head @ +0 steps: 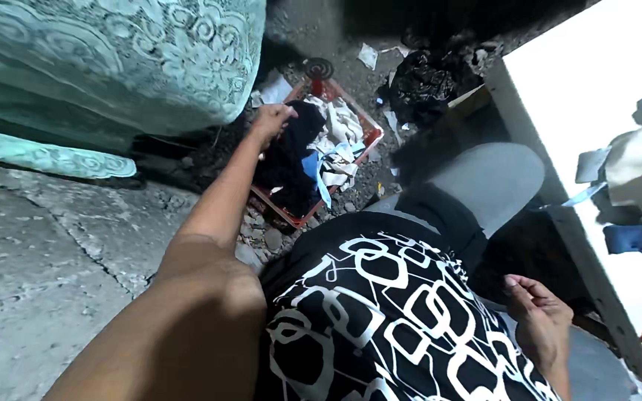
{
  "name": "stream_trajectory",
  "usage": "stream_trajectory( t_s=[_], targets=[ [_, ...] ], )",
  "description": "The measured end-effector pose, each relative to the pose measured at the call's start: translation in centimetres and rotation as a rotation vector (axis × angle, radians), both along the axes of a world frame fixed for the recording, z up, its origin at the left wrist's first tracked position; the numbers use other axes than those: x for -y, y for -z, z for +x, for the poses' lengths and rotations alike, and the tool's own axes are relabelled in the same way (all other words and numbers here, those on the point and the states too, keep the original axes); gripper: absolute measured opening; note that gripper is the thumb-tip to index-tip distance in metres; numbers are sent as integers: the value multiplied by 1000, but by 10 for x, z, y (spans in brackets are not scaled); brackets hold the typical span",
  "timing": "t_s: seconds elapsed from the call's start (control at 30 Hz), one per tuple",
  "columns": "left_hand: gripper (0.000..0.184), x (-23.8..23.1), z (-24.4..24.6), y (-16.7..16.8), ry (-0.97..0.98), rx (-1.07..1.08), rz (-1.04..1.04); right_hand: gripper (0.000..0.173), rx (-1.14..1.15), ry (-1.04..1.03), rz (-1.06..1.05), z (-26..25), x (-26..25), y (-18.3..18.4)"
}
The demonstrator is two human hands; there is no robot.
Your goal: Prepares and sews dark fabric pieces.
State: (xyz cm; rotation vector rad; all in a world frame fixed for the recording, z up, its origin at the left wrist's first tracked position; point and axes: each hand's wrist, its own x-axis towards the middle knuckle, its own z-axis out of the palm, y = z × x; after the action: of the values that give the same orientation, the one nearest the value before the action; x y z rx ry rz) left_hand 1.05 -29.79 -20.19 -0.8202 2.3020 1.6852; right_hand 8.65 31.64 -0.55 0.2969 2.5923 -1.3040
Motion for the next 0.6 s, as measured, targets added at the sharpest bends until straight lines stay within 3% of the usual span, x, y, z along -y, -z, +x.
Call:
stream_trajectory(
  t_s=[0.13,0.2,0.37,0.43,0.6],
  targets=[
    [23,7,-15,-76,120,-72,59,8,-35,-6,-17,5,-3,-3],
    [17,-2,-22,-122,110,-167,257,8,-60,0,-26,6,-9,-4],
    [30,-27,-30,-222,150,-475,693,10,-111,35,-54,10,-18,-9],
    [35,-45,-31,-250,213,-589,820,10,-119,53,-66,9,-19,-13],
    [43,-116,-38,-296,269,-715,918,13,-197,-66,-33,-13,-3,-45]
  ],
)
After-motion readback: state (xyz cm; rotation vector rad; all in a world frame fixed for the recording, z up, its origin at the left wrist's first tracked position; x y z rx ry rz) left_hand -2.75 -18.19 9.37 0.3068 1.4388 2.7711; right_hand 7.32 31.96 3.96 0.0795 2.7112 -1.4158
